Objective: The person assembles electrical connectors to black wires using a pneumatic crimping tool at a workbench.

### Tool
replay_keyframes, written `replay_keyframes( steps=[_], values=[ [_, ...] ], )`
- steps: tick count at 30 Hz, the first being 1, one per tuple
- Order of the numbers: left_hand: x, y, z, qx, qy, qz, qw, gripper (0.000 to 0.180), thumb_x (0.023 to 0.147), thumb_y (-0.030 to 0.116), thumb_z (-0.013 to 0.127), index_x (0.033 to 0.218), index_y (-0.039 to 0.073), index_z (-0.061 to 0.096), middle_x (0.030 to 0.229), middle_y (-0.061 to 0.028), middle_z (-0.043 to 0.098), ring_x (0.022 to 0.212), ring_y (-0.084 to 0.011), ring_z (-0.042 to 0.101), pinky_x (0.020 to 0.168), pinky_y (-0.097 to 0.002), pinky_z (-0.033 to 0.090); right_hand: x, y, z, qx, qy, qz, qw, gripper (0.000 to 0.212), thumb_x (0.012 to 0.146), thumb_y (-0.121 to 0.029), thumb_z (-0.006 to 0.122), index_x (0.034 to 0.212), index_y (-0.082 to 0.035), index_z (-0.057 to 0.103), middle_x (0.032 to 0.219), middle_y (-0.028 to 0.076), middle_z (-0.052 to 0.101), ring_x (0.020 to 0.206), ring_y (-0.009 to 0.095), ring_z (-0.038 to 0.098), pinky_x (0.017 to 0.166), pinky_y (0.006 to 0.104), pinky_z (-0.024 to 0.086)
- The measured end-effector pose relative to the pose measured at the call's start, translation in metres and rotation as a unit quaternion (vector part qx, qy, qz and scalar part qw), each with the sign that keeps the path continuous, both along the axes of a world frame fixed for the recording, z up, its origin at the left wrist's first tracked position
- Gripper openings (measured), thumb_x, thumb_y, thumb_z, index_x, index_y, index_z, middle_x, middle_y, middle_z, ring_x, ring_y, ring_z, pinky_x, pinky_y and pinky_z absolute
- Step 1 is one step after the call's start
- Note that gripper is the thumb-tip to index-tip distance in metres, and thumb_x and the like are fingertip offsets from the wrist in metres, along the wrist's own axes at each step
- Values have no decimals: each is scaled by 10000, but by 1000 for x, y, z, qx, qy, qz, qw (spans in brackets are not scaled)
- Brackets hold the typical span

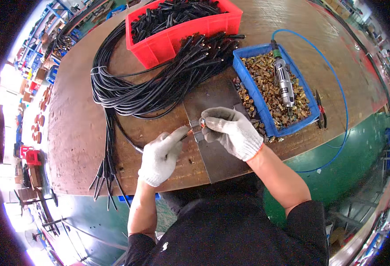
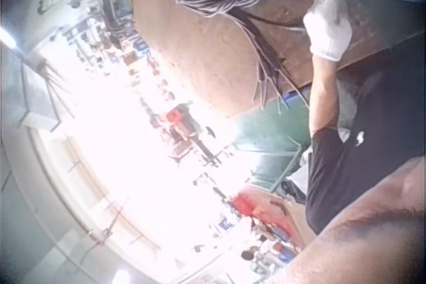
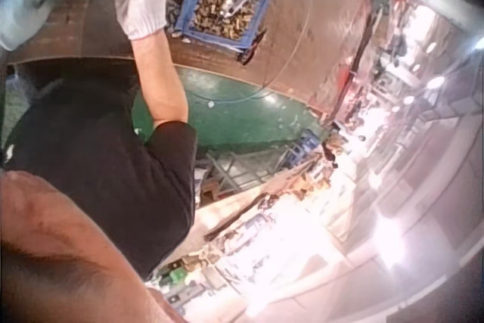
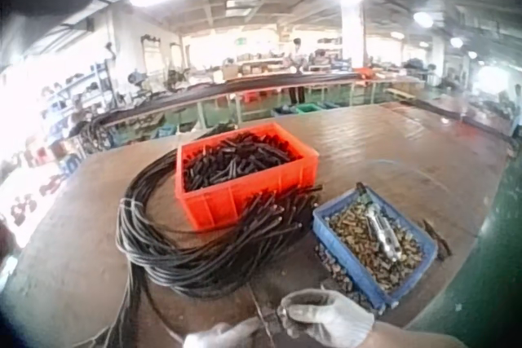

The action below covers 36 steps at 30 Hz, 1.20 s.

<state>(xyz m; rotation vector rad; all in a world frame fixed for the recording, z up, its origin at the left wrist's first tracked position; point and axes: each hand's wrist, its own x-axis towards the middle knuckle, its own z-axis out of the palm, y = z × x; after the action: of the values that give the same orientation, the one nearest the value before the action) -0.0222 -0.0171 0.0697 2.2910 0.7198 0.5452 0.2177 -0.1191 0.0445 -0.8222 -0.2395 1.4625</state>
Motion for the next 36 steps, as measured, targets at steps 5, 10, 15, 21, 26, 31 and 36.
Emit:
replay_keyframes(
  steps=[5,10,15,21,26,31,36],
  values=[
    [3,-1,1,21,-41,2,999,500,920,-23,690,1393,133,730,945,-176,701,807,-375,729,739,-428,578,-12,2,-7,13,49,13,999,207,1032,-34,708,1231,7,750,1083,148,806,905,264,806,759,339,679],
    [4,-1,2,32,-16,1,999,543,900,-43,683,1409,143,726,942,-171,695,809,-377,730,747,-433,583,-15,5,-8,5,64,8,998,199,1034,-24,693,1221,12,751,1095,157,806,912,265,805,786,354,690],
    [6,1,1,43,-13,1,999,557,899,-43,680,1421,149,721,931,-169,692,814,-378,734,746,-436,587,-15,5,-10,8,57,20,998,202,1035,-20,686,1222,14,753,1104,150,805,929,258,804,810,360,695],
    [5,1,0,45,-10,-6,999,556,901,-37,676,1423,149,719,928,-174,690,813,-382,734,740,-445,586,-16,5,-9,8,47,16,999,208,1035,-26,687,1229,12,752,1091,133,804,940,239,800,814,357,695],
    [5,2,1,48,2,-9,999,561,900,-30,669,1427,158,713,916,-164,687,800,-387,721,732,-450,580,-18,5,-7,2,38,12,999,212,1031,-37,700,1232,9,751,1083,126,802,933,237,797,814,356,690],
    [5,2,0,76,15,-7,997,571,894,-3,678,1436,175,700,885,-147,670,776,-376,709,709,-461,573,-18,4,-2,-3,-6,8,1000,212,1027,-29,704,1229,7,753,1095,124,801,942,239,794,839,370,680],
    [6,0,3,89,45,-4,995,557,885,14,692,1416,184,707,874,-145,660,750,-372,707,693,-469,573,-15,3,1,-15,-121,19,992,202,1029,-40,718,1219,14,761,1103,107,801,959,194,777,864,331,643]
  ],
)
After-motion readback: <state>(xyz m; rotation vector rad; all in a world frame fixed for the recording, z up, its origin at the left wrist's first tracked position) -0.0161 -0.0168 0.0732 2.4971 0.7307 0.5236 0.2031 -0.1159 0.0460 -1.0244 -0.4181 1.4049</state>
